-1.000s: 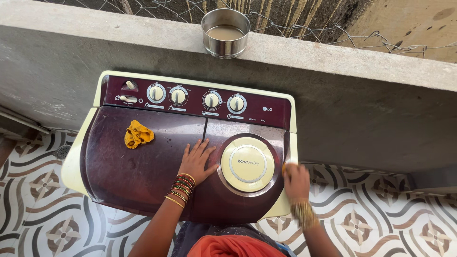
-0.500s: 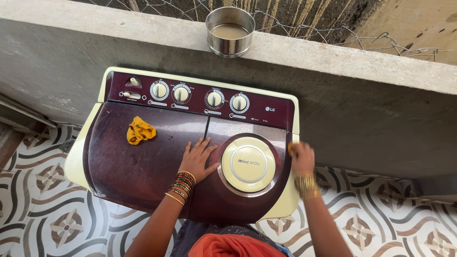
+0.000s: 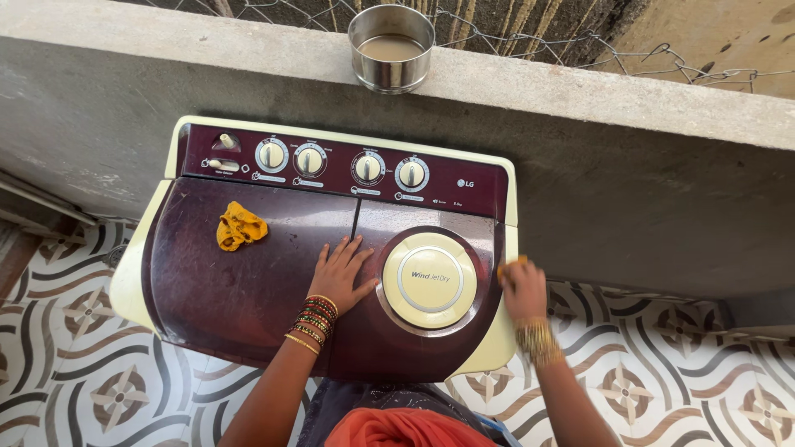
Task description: The person wipes the top surface of a washing machine using a yellow cloth. They repeatedly dip the cloth into a metal cup containing liquid and continue wiping the control panel and lid area.
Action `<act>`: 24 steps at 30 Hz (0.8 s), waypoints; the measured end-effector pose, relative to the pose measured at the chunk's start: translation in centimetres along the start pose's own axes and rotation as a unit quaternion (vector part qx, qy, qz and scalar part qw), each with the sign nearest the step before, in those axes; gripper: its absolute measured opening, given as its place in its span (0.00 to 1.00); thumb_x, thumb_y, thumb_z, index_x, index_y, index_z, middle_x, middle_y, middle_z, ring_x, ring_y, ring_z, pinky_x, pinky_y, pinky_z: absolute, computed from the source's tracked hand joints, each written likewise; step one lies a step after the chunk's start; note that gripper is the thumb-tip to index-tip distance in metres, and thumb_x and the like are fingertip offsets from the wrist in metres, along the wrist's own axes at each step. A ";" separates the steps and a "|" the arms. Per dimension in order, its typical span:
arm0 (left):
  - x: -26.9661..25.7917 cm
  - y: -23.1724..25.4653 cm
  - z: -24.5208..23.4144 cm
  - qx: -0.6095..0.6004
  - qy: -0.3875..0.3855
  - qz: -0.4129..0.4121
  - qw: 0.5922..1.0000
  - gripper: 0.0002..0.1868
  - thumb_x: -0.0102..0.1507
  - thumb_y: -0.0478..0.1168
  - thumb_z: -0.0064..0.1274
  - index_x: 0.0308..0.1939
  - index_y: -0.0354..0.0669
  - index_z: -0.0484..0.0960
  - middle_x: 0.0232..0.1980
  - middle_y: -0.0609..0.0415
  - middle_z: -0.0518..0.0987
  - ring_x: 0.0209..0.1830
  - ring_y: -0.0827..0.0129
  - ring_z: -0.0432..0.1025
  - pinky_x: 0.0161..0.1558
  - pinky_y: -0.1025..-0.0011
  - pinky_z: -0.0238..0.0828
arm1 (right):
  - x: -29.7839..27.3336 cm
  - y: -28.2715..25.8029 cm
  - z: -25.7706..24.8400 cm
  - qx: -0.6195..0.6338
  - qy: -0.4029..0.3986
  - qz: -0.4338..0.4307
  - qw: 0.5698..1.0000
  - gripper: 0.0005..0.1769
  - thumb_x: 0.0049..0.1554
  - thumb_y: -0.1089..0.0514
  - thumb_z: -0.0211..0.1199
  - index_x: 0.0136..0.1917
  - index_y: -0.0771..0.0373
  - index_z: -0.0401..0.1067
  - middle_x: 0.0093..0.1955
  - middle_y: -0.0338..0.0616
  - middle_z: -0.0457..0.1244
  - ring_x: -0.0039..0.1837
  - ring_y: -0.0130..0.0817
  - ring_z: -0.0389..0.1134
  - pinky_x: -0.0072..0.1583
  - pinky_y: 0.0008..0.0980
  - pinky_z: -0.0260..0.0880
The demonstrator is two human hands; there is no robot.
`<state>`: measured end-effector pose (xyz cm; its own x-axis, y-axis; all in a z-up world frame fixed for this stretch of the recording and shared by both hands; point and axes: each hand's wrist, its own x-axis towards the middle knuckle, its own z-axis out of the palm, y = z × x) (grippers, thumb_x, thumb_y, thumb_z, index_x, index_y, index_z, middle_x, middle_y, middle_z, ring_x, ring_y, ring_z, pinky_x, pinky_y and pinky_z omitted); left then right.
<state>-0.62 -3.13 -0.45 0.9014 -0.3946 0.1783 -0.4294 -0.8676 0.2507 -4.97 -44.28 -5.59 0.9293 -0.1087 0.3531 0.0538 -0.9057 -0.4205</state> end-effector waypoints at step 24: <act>0.2 0.4 -0.5 0.001 -0.009 -0.005 1.000 0.37 0.61 0.65 0.52 0.70 0.55 0.68 0.77 0.49 0.60 0.79 0.54 0.50 0.75 0.42 0.38 | 11.8 -6.4 4.4 0.040 0.017 -0.024 0.999 0.11 0.49 0.59 0.72 0.47 0.53 0.79 0.50 0.44 0.67 0.52 0.49 0.66 0.56 0.45 0.68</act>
<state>-0.66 -3.40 0.16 0.9069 -0.3904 0.1584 -0.4193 -0.8728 0.2498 7.29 -37.93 -2.41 0.9123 -0.0809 0.4013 0.1276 -0.8752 -0.4667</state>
